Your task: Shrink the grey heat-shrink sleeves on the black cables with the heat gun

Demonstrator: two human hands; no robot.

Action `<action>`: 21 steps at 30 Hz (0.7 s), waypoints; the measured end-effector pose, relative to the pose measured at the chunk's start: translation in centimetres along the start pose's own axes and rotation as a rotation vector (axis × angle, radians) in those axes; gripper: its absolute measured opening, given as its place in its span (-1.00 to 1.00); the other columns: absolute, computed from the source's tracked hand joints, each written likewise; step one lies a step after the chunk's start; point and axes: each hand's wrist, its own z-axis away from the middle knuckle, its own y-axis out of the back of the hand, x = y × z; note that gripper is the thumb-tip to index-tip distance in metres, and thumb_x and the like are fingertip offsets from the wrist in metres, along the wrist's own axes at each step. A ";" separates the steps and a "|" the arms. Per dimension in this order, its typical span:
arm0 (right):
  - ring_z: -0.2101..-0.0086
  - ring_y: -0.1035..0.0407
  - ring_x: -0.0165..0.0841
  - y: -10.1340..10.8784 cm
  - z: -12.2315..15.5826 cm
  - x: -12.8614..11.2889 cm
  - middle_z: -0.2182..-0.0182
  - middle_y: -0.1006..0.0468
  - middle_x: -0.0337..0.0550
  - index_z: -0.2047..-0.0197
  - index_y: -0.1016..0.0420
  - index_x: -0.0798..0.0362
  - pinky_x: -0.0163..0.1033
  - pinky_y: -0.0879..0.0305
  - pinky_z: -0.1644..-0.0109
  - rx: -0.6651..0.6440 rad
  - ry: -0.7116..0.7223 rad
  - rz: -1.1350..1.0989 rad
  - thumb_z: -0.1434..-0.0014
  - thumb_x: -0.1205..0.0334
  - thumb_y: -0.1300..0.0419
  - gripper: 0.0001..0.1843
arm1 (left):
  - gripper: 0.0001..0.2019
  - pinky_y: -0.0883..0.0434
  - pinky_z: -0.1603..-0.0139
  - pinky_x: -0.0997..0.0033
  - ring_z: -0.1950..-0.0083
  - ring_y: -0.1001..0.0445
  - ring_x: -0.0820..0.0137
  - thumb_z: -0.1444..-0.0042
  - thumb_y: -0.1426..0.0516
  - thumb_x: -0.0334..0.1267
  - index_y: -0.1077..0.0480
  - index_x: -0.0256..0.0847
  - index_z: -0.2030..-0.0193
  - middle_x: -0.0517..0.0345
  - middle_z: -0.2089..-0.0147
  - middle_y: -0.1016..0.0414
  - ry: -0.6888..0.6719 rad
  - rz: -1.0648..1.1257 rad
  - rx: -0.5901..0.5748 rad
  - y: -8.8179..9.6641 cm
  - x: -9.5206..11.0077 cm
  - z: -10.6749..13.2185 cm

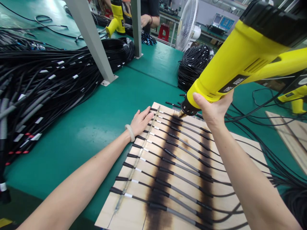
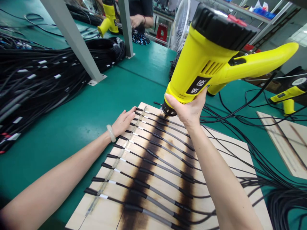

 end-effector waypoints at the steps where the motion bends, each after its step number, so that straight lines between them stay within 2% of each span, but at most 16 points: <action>1: 0.22 -0.44 -0.23 -0.1 0.0 0.0 0.20 -0.45 -0.20 0.10 -0.24 -0.08 0.04 -0.41 0.02 -0.004 0.004 -0.002 0.29 0.11 -0.48 -0.30 | -0.22 0.23 -0.39 0.13 -0.38 0.03 0.28 -0.16 0.31 0.17 -0.03 -0.45 -0.30 -0.09 -0.35 -0.03 -0.002 0.000 0.000 0.0 0.0 0.0; 7: 0.19 -0.43 -0.19 -0.3 0.0 0.2 0.20 -0.44 -0.20 0.09 -0.24 -0.09 0.10 -0.39 -0.01 0.013 0.009 0.036 0.32 0.04 -0.48 -0.27 | -0.21 0.22 -0.39 0.11 -0.37 0.00 0.28 -0.15 0.31 0.18 -0.04 -0.45 -0.30 -0.11 -0.34 -0.04 -0.012 0.000 0.007 0.0 0.0 0.0; 11: 0.22 -0.44 -0.23 -0.3 0.0 0.3 0.19 -0.45 -0.22 0.08 -0.25 -0.07 0.11 -0.42 0.04 0.005 0.038 0.024 0.30 0.06 -0.47 -0.28 | -0.23 0.21 -0.39 0.11 -0.37 -0.01 0.29 -0.15 0.31 0.18 -0.06 -0.38 -0.30 -0.08 -0.34 -0.05 -0.012 0.001 0.009 0.0 -0.1 0.0; 16: 0.17 -0.43 -0.19 -0.6 0.0 0.2 0.18 -0.44 -0.20 0.06 -0.24 -0.07 0.10 -0.36 -0.04 -0.022 0.029 -0.014 0.30 0.10 -0.48 -0.26 | -0.23 0.21 -0.39 0.13 -0.37 0.00 0.30 -0.15 0.31 0.19 -0.05 -0.38 -0.30 -0.09 -0.34 -0.05 -0.011 0.001 0.012 0.0 -0.1 0.0; 21: 0.18 -0.44 -0.21 -0.6 0.2 0.6 0.17 -0.44 -0.22 0.06 -0.20 -0.11 0.08 -0.40 0.01 -0.035 0.017 -0.016 0.30 0.10 -0.47 -0.25 | -0.24 0.22 -0.39 0.13 -0.38 0.00 0.32 -0.15 0.32 0.19 -0.06 -0.34 -0.30 -0.07 -0.35 -0.04 -0.015 0.005 0.014 0.0 0.1 0.1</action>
